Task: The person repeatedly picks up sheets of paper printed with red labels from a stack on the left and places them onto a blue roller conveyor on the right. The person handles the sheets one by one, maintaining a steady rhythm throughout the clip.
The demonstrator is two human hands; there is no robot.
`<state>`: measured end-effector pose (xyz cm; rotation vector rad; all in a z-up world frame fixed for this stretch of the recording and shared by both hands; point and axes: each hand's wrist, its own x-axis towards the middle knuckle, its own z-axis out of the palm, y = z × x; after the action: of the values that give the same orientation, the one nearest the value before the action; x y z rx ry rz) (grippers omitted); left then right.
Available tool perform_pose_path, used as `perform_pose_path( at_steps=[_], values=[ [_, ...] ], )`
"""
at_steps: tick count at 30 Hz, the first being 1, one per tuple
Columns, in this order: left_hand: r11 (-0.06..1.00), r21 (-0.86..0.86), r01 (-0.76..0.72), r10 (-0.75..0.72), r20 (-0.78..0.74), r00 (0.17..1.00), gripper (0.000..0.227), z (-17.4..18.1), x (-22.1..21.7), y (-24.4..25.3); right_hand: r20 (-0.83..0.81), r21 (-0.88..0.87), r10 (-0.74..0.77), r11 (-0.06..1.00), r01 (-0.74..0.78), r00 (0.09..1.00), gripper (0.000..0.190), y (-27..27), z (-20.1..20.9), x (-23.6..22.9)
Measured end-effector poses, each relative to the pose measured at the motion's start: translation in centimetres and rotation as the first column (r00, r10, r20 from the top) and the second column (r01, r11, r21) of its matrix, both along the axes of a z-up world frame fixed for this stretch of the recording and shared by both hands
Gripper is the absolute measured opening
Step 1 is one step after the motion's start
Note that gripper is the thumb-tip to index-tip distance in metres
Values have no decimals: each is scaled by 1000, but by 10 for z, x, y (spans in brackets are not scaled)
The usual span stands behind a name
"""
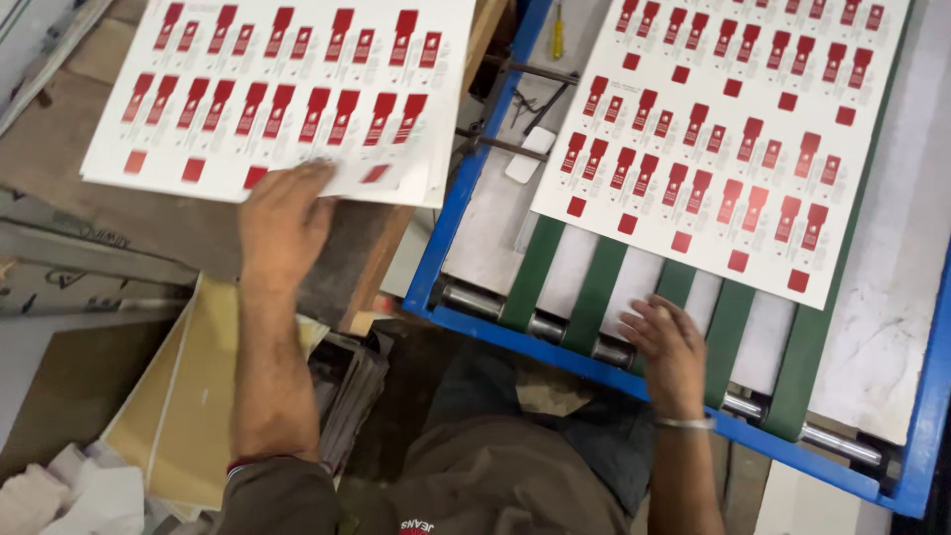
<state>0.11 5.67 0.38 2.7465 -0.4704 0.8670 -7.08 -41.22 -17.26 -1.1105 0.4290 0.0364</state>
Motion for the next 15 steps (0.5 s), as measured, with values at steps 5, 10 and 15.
perform_pose_path(
  at_steps=[5,10,15],
  values=[
    [995,20,102,-103,13,995,37,22,5,-63,223,-15,331,942,-336,917,51,69,55,37],
    [945,172,279,-236,-233,943,53,-14,-8,-175,409,300,331,831,-468,850,54,115,78,52],
    [920,154,360,-285,-367,885,59,-5,-17,-164,134,257,-28,966,-7,991,42,83,49,67]
  ],
)
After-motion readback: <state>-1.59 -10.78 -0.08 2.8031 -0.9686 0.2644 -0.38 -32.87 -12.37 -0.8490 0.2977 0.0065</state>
